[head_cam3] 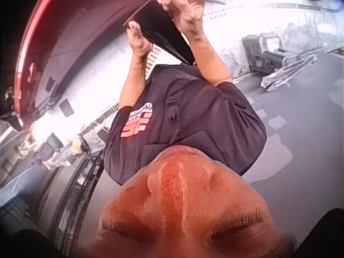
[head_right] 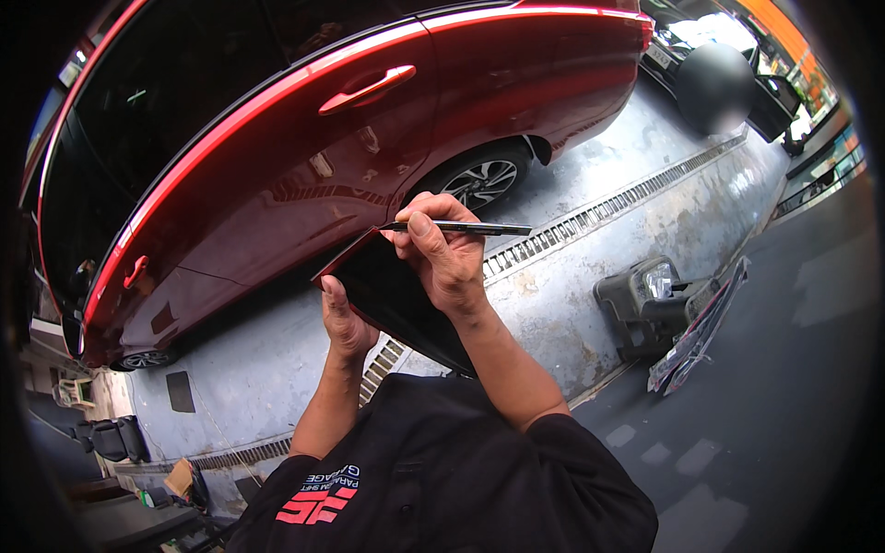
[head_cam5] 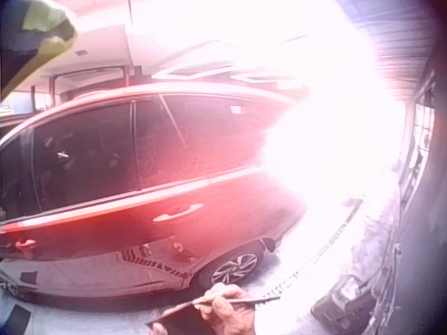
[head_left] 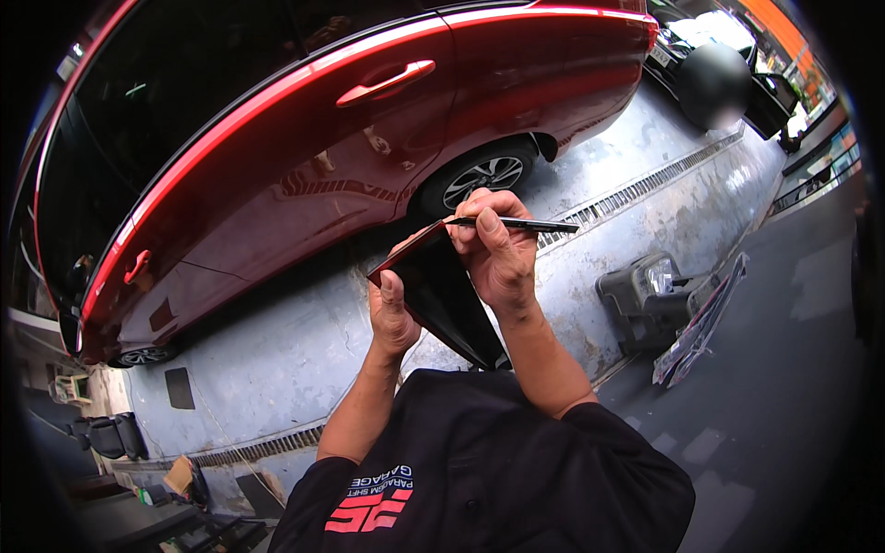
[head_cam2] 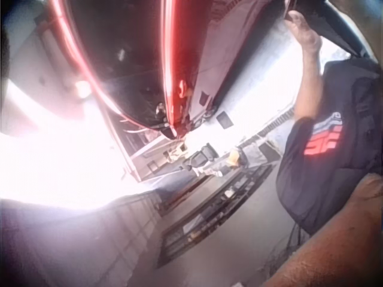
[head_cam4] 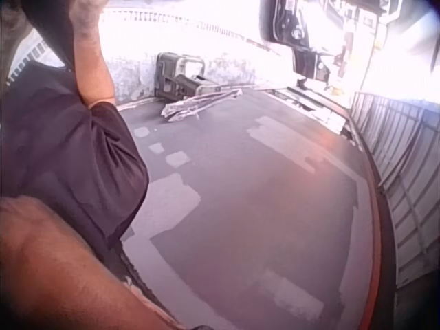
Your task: The person uses a metal tool to trim a red and black plastic strip, then installs the strip along the top edge of a car window. The person aligns and presses the strip into place along the window frame.
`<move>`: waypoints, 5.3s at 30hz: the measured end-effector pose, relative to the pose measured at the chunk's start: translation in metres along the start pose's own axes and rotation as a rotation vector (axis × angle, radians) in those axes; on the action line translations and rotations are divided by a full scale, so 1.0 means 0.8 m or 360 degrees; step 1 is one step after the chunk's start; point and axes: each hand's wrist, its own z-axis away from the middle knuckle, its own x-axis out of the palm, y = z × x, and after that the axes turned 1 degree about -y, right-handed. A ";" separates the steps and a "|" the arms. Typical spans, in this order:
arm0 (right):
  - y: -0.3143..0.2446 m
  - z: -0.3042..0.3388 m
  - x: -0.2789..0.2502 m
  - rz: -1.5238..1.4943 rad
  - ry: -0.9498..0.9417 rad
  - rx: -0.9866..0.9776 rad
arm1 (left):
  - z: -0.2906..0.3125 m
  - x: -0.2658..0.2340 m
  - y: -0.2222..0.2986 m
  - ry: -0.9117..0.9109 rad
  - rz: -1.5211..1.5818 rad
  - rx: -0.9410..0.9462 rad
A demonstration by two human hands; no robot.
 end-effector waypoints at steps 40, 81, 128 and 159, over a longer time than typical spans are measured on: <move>-0.015 0.010 0.023 0.2661 -0.0300 -0.1206 | -0.014 0.009 0.004 -0.0086 -0.0941 0.0454; -0.100 0.098 -0.012 0.0861 0.0249 -0.0282 | -0.023 0.005 0.003 -0.0559 -0.0412 0.0024; -0.026 0.016 0.060 0.0852 -0.0658 -0.0437 | 0.021 0.001 0.050 -0.0402 -0.0341 -0.0193; -0.038 -0.005 0.051 0.0789 -0.0685 0.0029 | 0.019 0.008 0.036 -0.0412 -0.0256 -0.0210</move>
